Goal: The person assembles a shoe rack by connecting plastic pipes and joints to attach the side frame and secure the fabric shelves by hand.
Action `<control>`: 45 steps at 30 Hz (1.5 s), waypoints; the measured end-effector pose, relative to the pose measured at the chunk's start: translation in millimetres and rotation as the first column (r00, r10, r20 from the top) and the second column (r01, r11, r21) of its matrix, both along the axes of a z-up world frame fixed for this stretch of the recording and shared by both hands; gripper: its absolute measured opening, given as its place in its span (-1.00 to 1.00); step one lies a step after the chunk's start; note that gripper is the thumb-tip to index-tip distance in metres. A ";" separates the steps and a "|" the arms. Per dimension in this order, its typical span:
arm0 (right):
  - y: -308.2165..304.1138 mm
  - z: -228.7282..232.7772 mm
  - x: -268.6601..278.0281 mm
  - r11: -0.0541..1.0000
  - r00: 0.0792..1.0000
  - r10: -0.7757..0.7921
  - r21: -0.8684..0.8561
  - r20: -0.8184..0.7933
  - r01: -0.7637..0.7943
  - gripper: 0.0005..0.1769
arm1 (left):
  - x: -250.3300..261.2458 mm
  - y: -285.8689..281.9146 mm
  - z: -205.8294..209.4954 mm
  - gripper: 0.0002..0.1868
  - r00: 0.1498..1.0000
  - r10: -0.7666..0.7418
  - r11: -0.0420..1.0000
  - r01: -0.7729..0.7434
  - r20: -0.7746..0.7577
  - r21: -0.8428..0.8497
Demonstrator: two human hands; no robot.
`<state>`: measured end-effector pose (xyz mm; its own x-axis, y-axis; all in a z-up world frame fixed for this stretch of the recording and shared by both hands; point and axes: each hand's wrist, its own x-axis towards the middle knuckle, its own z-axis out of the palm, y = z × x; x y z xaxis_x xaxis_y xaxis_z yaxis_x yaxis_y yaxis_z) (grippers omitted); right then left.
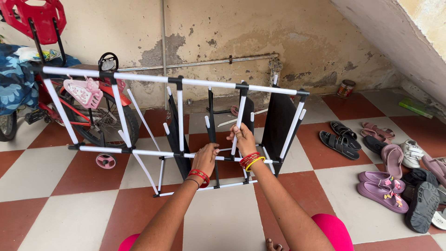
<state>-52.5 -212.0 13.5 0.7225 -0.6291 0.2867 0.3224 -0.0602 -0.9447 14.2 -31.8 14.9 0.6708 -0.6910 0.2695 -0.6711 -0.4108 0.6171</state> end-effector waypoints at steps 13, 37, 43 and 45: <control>-35.5 48.2 4.2 0.970 0.993 0.025 0.241 -0.116 0.004 -0.67 | 38.3 3.2 42.7 -0.88 0.653 -0.352 0.933 0.185 0.671 0.310; 32.1 -54.7 101.9 0.878 0.922 -0.176 -0.479 -0.346 -0.012 -0.61 | 52.1 -47.5 73.6 -0.93 0.729 -0.134 0.990 0.071 0.671 0.121; 34.5 -70.0 117.3 0.868 0.971 -0.163 -0.494 -0.176 0.056 -0.62 | 54.4 -46.1 73.5 -0.93 0.773 -0.113 0.993 0.071 0.624 0.092; 40.3 -66.8 110.6 0.852 0.936 -0.252 -0.514 -0.245 0.095 -0.69 | 52.9 -43.8 70.9 -0.93 0.781 -0.117 0.993 0.081 0.614 0.087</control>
<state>58.1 -171.7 -53.3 0.7136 -0.5871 0.3822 -0.0236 -0.5654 -0.8245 67.1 -75.6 85.8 0.3009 -0.7695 0.5633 -0.9396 -0.3403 0.0369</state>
